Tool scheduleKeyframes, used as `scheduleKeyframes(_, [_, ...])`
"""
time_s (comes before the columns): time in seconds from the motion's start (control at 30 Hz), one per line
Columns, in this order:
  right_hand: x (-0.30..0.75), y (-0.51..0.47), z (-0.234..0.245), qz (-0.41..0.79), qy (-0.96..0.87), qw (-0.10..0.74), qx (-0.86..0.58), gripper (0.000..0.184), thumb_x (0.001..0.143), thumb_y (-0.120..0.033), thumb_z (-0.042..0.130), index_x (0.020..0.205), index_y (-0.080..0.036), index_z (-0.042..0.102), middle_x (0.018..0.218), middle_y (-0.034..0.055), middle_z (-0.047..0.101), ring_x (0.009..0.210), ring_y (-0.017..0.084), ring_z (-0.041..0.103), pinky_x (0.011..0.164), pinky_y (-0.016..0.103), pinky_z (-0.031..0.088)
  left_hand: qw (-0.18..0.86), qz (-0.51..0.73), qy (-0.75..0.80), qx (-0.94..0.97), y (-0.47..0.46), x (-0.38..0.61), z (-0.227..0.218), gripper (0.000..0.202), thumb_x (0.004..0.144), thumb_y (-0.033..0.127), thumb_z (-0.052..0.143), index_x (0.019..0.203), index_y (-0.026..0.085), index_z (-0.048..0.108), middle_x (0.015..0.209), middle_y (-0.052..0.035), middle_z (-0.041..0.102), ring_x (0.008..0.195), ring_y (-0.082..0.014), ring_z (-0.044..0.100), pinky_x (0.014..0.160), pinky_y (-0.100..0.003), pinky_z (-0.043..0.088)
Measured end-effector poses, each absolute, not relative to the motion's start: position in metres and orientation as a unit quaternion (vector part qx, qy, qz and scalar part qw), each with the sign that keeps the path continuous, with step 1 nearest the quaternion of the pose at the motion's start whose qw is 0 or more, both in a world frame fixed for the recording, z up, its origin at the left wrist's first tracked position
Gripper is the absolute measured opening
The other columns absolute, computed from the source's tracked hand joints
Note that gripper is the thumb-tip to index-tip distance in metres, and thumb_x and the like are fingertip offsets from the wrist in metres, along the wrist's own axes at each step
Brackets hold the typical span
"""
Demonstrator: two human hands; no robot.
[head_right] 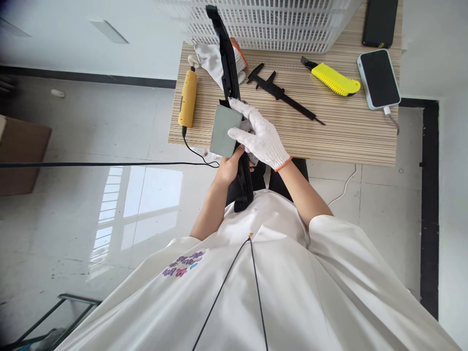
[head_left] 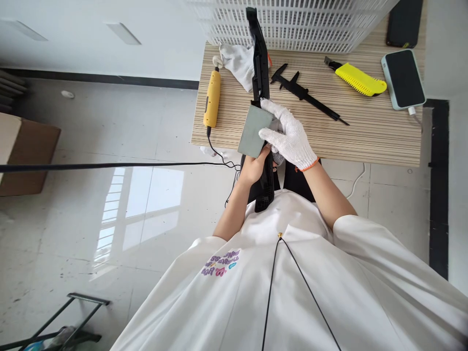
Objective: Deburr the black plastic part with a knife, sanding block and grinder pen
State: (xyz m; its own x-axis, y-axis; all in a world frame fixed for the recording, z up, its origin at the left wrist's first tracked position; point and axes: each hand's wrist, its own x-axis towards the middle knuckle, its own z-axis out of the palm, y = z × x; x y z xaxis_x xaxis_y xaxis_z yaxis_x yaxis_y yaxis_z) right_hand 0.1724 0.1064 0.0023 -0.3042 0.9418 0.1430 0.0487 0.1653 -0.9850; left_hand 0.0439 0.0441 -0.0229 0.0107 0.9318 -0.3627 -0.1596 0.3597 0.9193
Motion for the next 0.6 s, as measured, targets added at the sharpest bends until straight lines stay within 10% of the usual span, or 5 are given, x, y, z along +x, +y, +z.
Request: scheduleKeyframes(0.6, [0.1723,0.1051,0.0028,0.508,-0.600,0.451,-0.422,0.066,0.094,-0.048,0.057,0.154,-0.032,0.036,0.109,0.0023,0.067,0.077,0.014,0.069,0.058,0.022,0.059,0.606,0.464,0.536,0.360,0.0443,0.0428,-0.0251,0.041,0.087,0.053,0.072,0.109,0.023,0.055,0.064,0.0039,0.061,0.050,-0.0138,0.063,0.049,-0.026,0.058])
